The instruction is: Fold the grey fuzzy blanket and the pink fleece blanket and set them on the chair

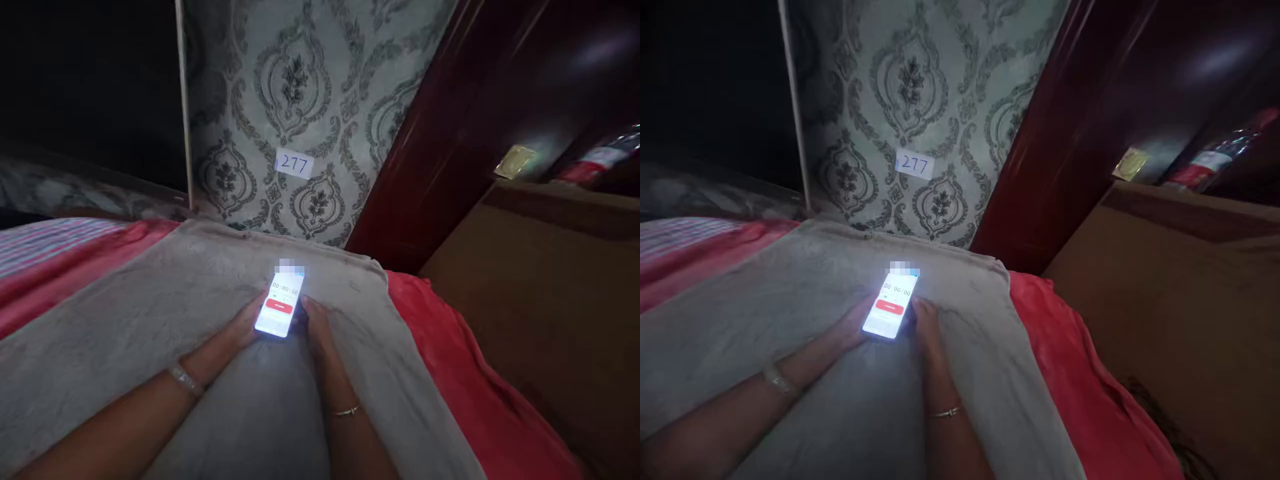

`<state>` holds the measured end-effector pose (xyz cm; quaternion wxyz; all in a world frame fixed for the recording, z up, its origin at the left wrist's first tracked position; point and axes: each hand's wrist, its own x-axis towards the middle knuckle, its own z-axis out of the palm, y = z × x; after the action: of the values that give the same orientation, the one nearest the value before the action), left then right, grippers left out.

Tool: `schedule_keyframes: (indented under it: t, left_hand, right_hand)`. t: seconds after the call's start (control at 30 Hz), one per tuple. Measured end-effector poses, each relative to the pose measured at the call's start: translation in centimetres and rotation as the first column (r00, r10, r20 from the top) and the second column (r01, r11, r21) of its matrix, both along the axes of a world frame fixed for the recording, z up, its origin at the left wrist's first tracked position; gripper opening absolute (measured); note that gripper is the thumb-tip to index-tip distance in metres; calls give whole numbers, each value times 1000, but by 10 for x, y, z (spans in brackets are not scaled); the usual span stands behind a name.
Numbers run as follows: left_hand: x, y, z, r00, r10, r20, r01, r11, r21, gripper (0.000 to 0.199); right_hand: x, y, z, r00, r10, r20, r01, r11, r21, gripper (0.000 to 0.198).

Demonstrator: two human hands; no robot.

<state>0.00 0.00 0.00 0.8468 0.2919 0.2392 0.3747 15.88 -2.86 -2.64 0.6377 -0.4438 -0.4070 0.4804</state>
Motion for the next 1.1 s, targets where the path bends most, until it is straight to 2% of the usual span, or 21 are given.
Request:
schedule_keyframes:
  t: [0.13, 0.33, 0.47, 0.7, 0.87, 1.1]
  left_hand:
    - [-6, 4, -3, 998, -37, 42, 37, 999, 8, 40]
    - [-6, -2, 5, 996, -68, 51, 68, 998, 6, 38]
    - [-4, -4, 7, 997, -31, 67, 30, 1000, 8, 36]
    - [-5, -4, 1, 995, -57, 83, 50, 995, 84, 34]
    - [-6, 0, -6, 992, -78, 101, 72, 995, 68, 36]
    - [-6, 1, 0, 993, -108, 41, 105, 992, 71, 30]
  right_hand:
    - [1, -1, -1, 998, -49, 31, 47, 998, 37, 38]
    - [0, -6, 3, 999, -39, 25, 38, 999, 32, 36]
    - [-1, -8, 8, 999, -31, 18, 31, 999, 18, 38]
    - [-5, -14, 17, 1000, -23, 3, 23, 999, 34, 36]
    - [-5, -13, 16, 999, -38, 12, 37, 999, 33, 35]
    - [-3, -11, 13, 999, -49, -7, 49, 999, 17, 32]
